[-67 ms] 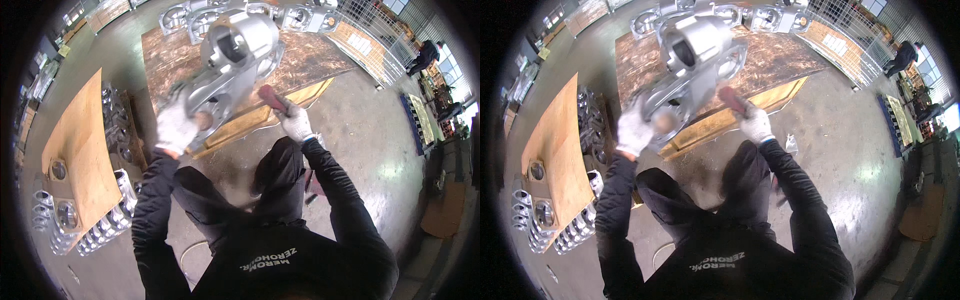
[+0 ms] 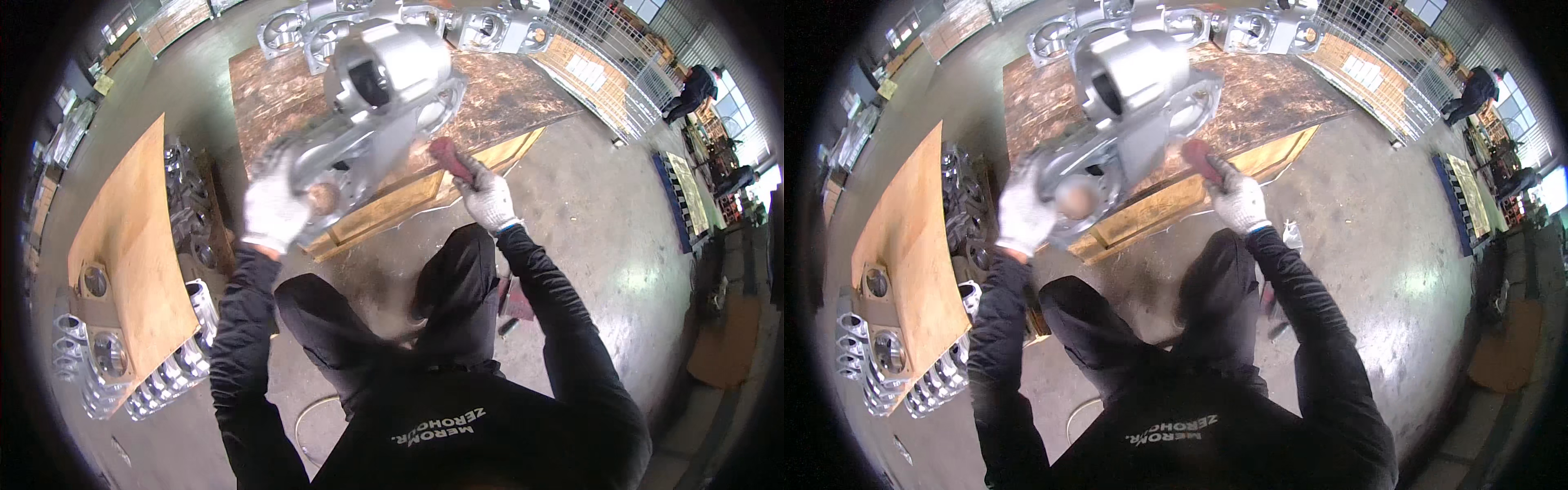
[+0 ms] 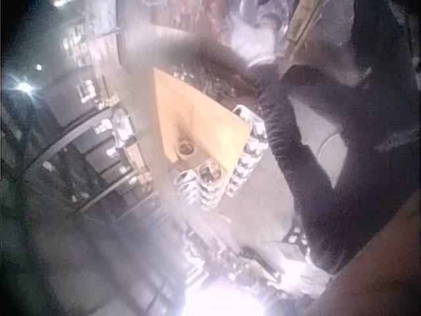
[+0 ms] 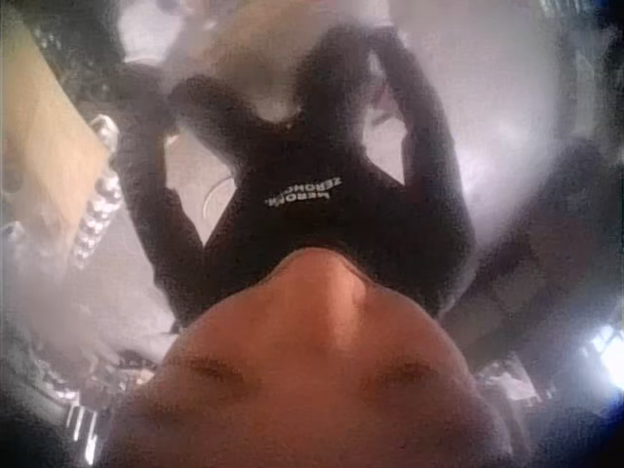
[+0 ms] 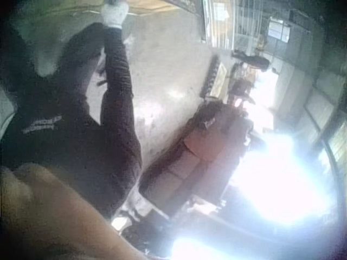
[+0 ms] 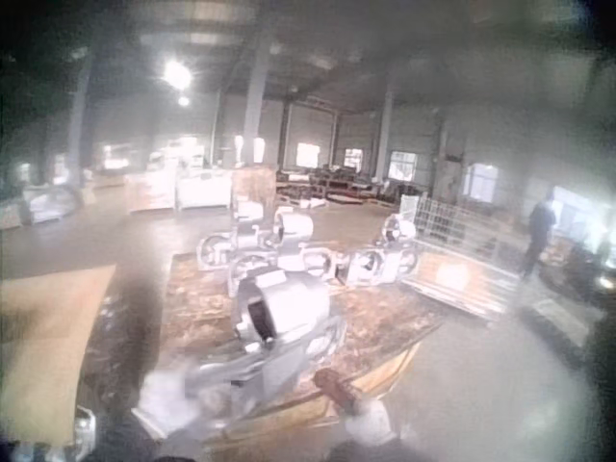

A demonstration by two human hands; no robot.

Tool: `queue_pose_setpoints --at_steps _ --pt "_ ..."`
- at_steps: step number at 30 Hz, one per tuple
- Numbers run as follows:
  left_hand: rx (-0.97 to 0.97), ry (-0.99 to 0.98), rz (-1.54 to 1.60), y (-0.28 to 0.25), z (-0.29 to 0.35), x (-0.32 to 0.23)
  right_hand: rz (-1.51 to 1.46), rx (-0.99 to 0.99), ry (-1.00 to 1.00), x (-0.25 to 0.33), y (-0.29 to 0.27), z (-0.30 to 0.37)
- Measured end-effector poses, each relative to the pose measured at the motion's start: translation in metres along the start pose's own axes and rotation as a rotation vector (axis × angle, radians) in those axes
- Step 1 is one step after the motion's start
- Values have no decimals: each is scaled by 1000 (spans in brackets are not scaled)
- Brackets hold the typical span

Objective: The person sits at a workbench and uses a red abrasive block to sand the surfaces of a large silver metal part. They rotate the part to reach different sides and then use a small metal file to deburr edges and holes. The part is placed back on the table after finishing.

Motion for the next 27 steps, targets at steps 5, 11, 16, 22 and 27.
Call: queue_pose_setpoints --at_steps 5,11,16,22,27 --pt "187 112 -321 -35 -22 89 497 -149 -401 43 19 -18" --pt "-390 215 479 -64 -110 38 715 -157 -254 24 64 -60" --pt "-400 183 23 -51 -176 -8 520 -38 -220 40 78 -59" --pt "-399 64 160 -53 -177 -25 -1243 514 351 51 91 -71" --pt "-353 41 266 -41 -184 -12 -1842 479 300 43 110 -65"
Point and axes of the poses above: each hand's wrist, its own z-axis away from the middle knuckle, its own y-axis out of the palm, x = y × z, the point moved 4 cm from there along -z, towards the middle knuckle, and after that the axes turned 14 degrees about y, right-handed, at the moved point
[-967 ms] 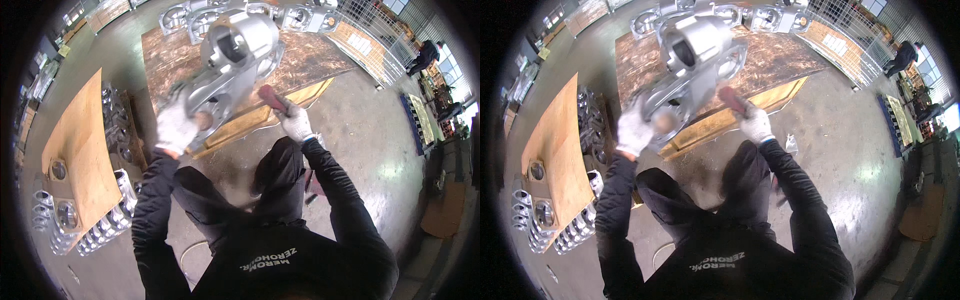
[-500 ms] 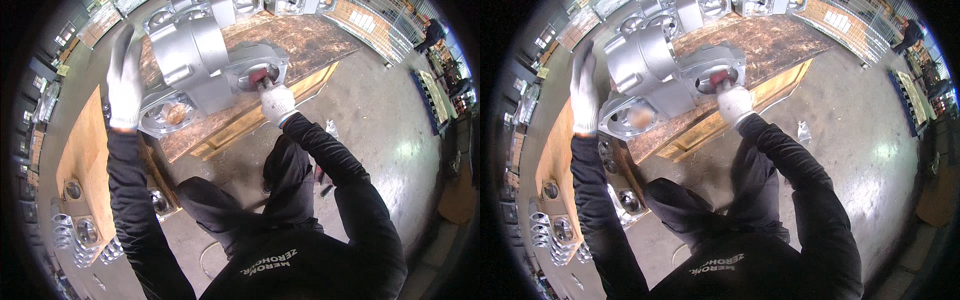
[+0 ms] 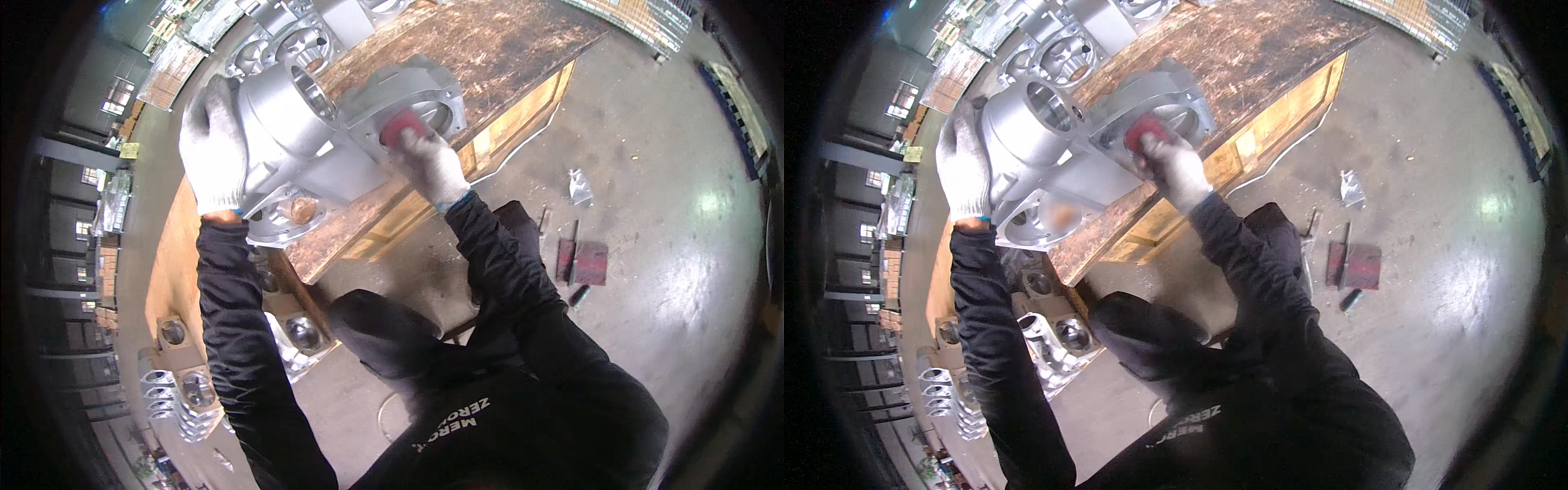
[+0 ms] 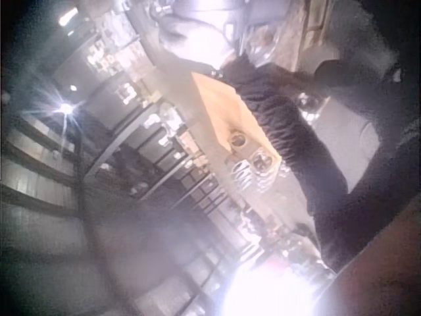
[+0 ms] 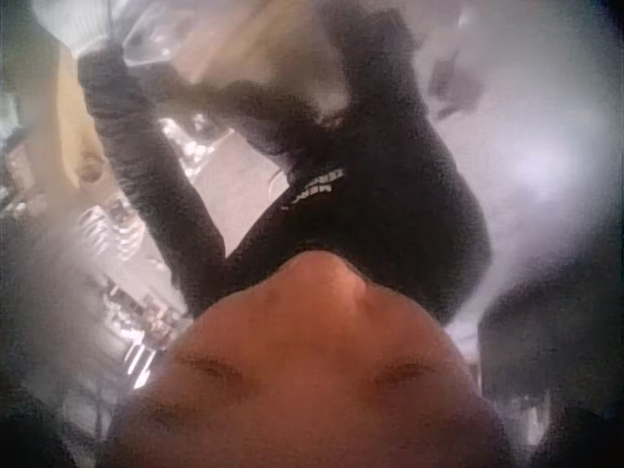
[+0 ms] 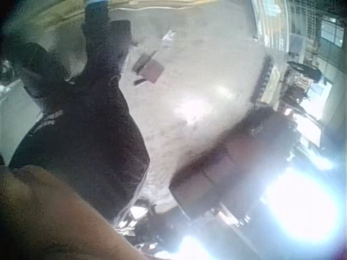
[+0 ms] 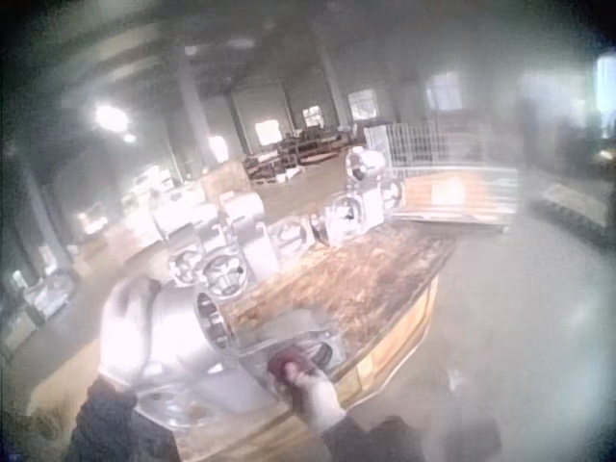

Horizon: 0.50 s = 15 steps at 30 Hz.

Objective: The person sits at a workbench and uses a red abrasive block to sand the surfaces of a large silver metal part. They rotate the part to reach different sides and then use a small metal file to deburr edges and holes. The part is placed back on the table after finishing.

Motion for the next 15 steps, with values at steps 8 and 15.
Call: queue_pose_setpoints --at_steps 8,15 --pt "61 -17 -33 -4 2 -16 2306 -338 -637 49 -5 29" --pt "82 4 -105 -4 4 -16 288 -141 61 10 8 3"
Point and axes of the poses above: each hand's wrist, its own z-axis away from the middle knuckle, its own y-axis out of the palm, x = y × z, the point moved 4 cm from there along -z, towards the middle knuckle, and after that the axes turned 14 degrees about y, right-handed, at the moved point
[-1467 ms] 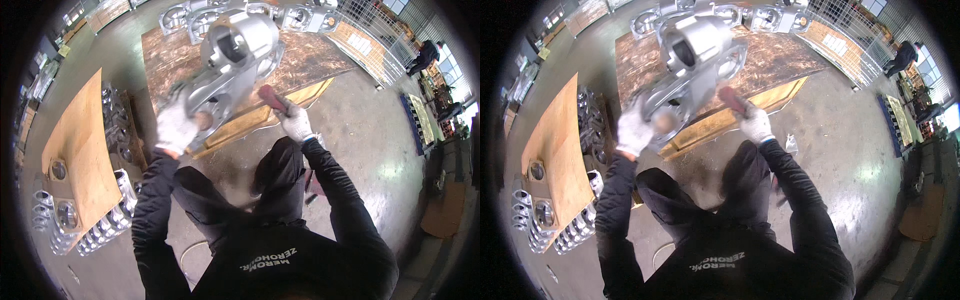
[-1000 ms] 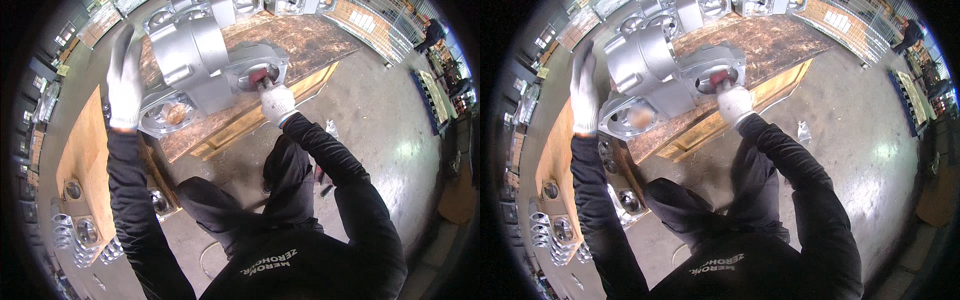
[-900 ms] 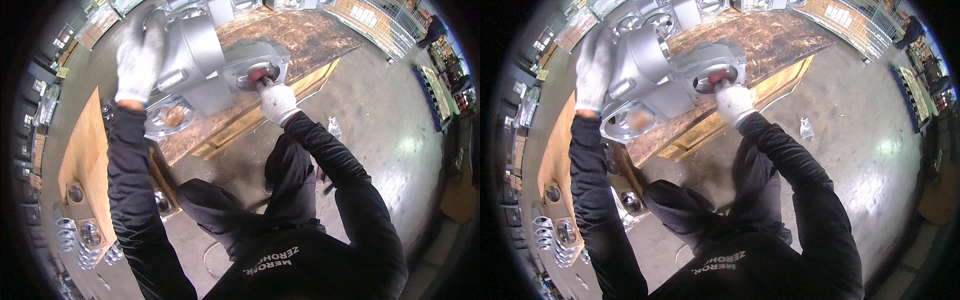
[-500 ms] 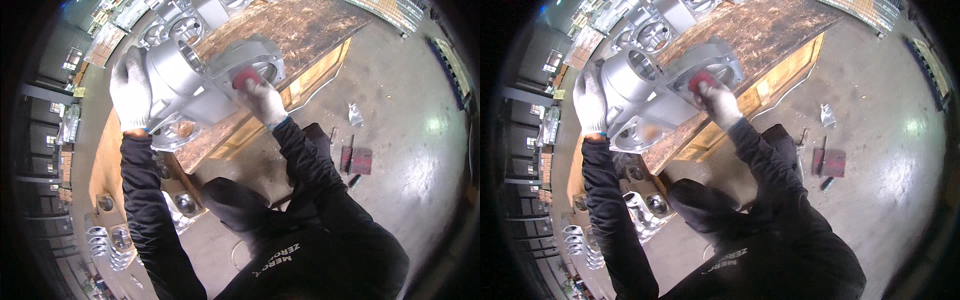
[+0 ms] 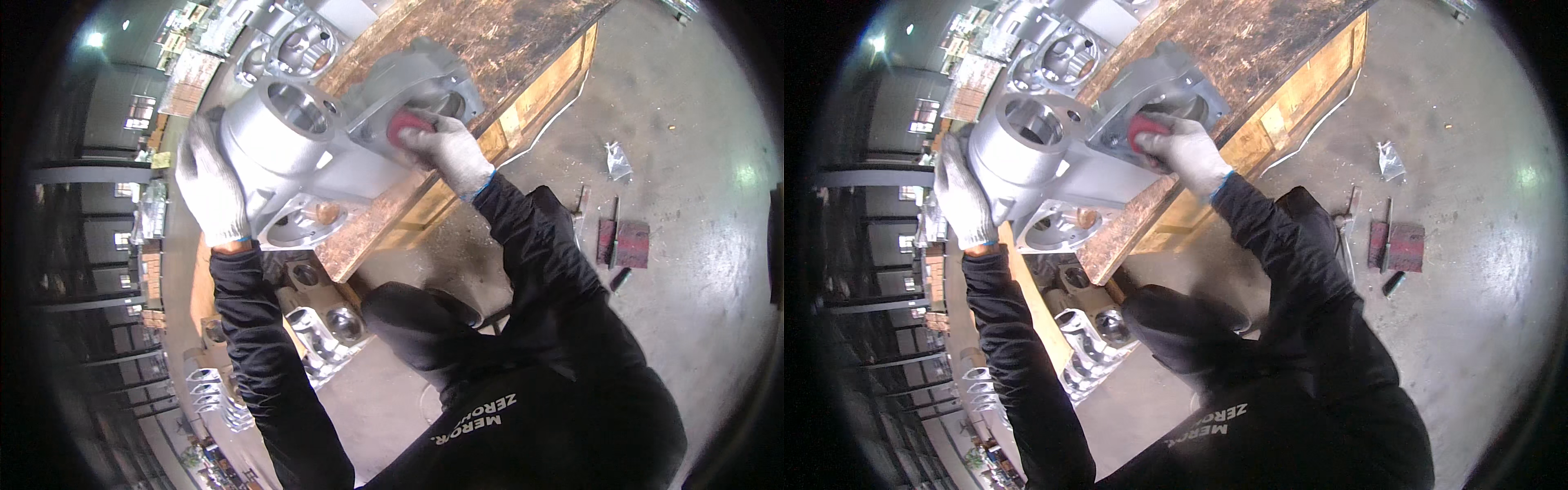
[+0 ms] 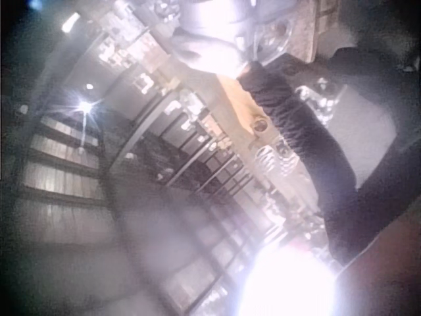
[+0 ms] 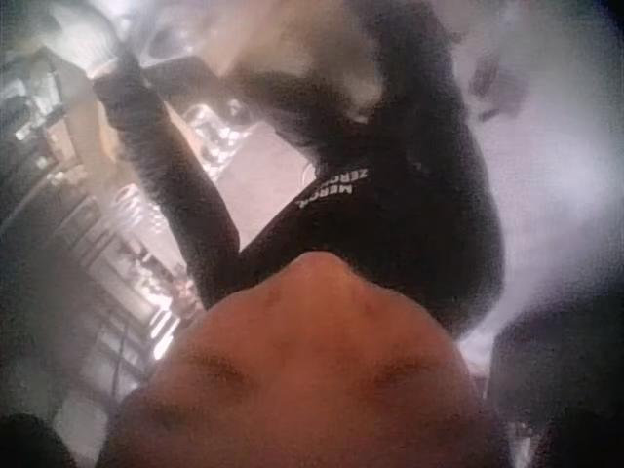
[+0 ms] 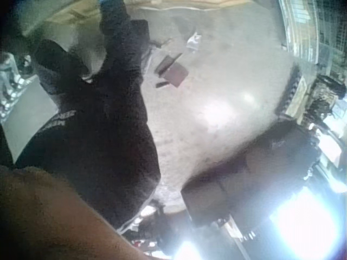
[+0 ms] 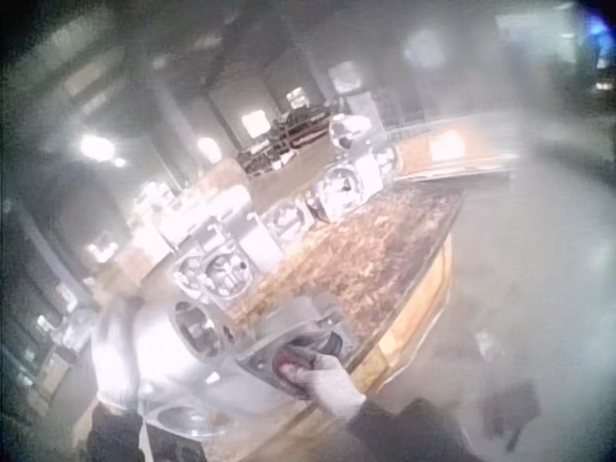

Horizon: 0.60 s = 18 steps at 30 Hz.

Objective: The person sits at a workbench and uses a red abrasive block to sand the surfaces of a large silver metal part. They rotate the part to reach different sides and then use a small metal file to deburr edges and holes. The part is placed back on the table after finishing.

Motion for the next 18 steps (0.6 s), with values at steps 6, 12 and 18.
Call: queue_pose_setpoints --at_steps 6,12,18 --pt "77 -5 37 -5 -7 2 -1022 604 -63 -2 -6 -12" --pt "-75 123 -50 -2 -9 13 947 -230 -467 -8 -17 -9" --pt "-515 244 -227 -24 55 -45 1057 -206 -302 31 -18 18"
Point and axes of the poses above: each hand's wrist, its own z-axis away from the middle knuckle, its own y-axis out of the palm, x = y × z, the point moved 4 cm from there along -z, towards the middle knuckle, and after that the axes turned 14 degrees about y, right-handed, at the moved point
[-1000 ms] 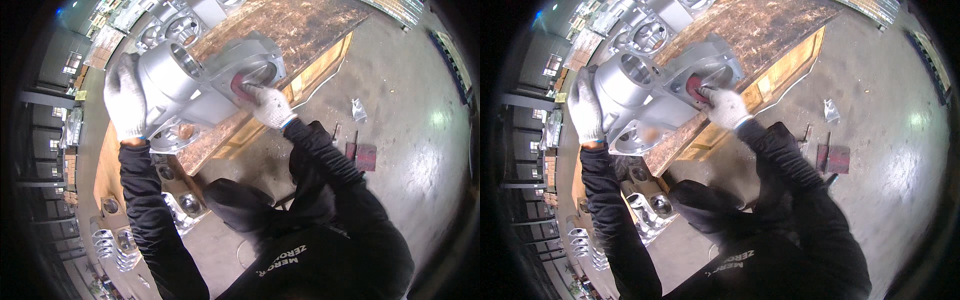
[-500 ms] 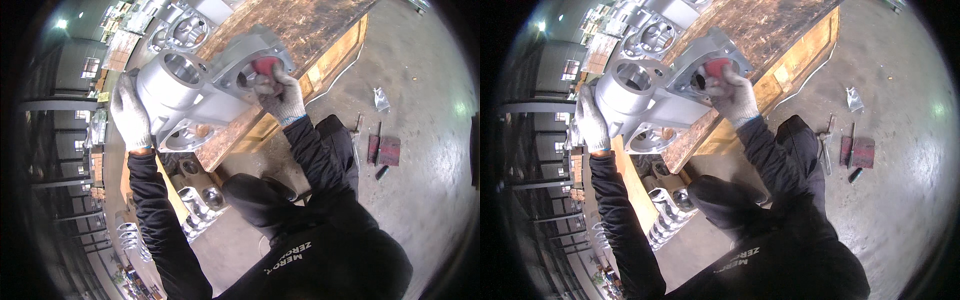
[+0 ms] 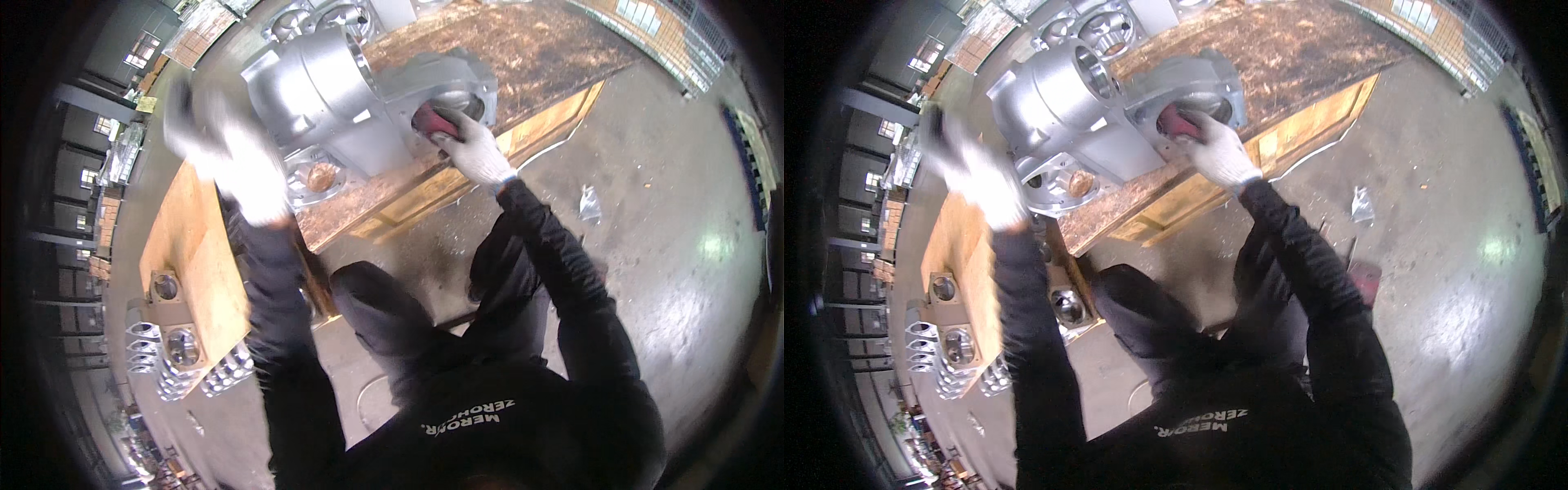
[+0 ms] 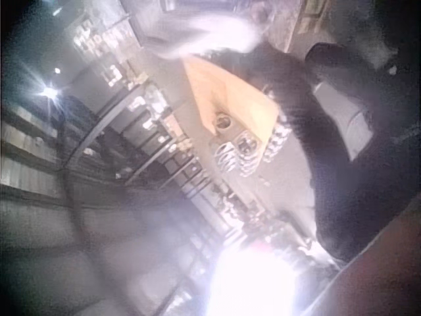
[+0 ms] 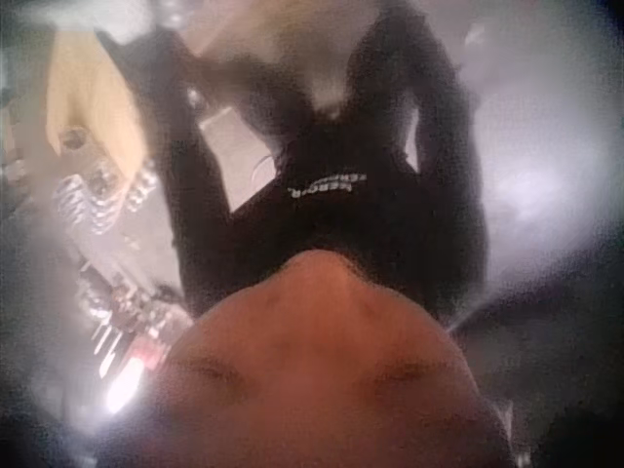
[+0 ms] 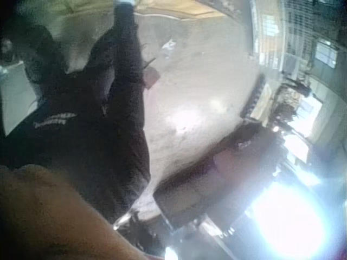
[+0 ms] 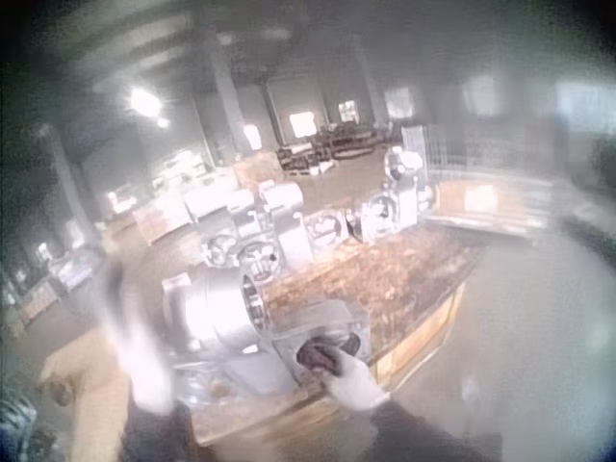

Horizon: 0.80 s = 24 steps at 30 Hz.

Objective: The person sits at a workbench and uses a red abrasive block to sand the surfaces of a large silver metal part. They rotate the part to reach different sides and then use a small metal file to deburr edges and holes. The part is placed back on the table after finishing.

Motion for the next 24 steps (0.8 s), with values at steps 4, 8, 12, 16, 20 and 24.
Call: queue_pose_setpoints --at_steps 4,8,12,16,20,24 --pt "112 -388 279 7 135 -89 -1068 274 348 -28 17 24" --pt "198 -1368 1149 101 231 -107 -1073 281 400 -20 23 42" --pt "25 -1558 1212 129 228 -131 -754 -92 337 -32 2 50" --pt "-176 -1746 1254 138 217 -115 -104 -663 -261 58 -62 32" --pt "-683 -1700 1634 157 185 -109 338 -549 -498 113 -89 -61" --pt "-596 -1630 1513 177 181 -114 731 -208 -251 90 -59 -128"
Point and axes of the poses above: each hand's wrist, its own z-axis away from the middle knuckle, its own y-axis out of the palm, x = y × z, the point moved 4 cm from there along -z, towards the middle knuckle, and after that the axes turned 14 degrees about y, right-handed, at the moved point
